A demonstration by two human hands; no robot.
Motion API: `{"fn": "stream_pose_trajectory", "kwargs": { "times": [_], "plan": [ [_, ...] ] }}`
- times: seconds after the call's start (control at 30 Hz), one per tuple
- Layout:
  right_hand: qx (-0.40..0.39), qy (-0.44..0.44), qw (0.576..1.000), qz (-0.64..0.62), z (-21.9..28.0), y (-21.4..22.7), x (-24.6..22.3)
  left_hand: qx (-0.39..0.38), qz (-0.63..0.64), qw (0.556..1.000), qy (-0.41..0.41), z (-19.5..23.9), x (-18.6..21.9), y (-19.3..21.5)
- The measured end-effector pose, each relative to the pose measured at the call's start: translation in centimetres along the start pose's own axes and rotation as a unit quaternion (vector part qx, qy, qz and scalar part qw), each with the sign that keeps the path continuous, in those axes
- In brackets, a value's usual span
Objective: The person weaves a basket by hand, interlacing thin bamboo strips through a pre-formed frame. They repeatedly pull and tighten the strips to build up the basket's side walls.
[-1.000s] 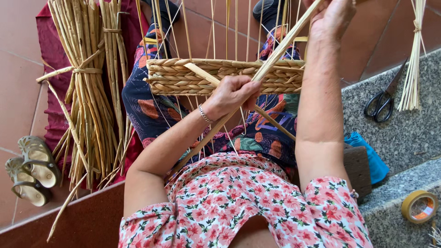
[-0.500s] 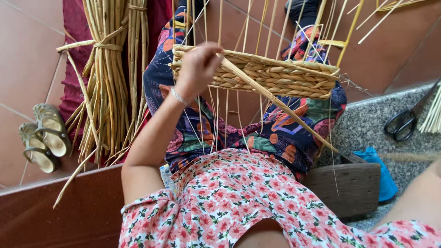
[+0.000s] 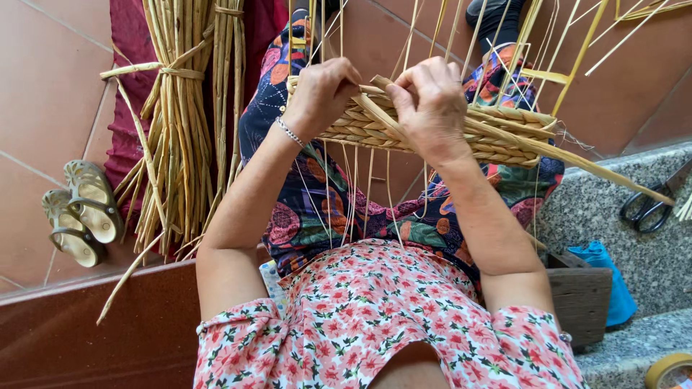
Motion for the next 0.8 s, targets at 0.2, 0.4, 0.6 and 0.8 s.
{"fn": "stream_pose_trajectory", "kwargs": {
  "times": [0.2, 0.4, 0.6, 0.8],
  "plan": [
    [-0.062, -0.039, 0.997, -0.011, 0.0, -4.0, 0.6, 0.021, -0.031, 0.997, -0.075, 1.7, 1.4, 0.7],
    [-0.052, 0.025, 0.995, 0.084, -0.2, -5.4, 0.0, 0.004, -0.071, 0.989, -0.131, 2.0, 2.0, 0.3],
    [-0.094, 0.022, 0.989, 0.113, 0.2, -7.3, 1.0, -0.047, -0.108, 0.993, -0.028, 0.4, -1.4, -2.0],
    [-0.125, -0.003, 0.992, -0.010, 0.5, -2.2, 1.2, -0.072, -0.143, 0.976, 0.151, -2.9, -3.0, -3.2]
  ]
}}
Point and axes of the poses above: each hand's wrist, its own z-axis away from the middle knuckle, its own y-axis out of the back of the hand, x = y × z, the point moved 7 cm from there along -z, towards the middle knuckle
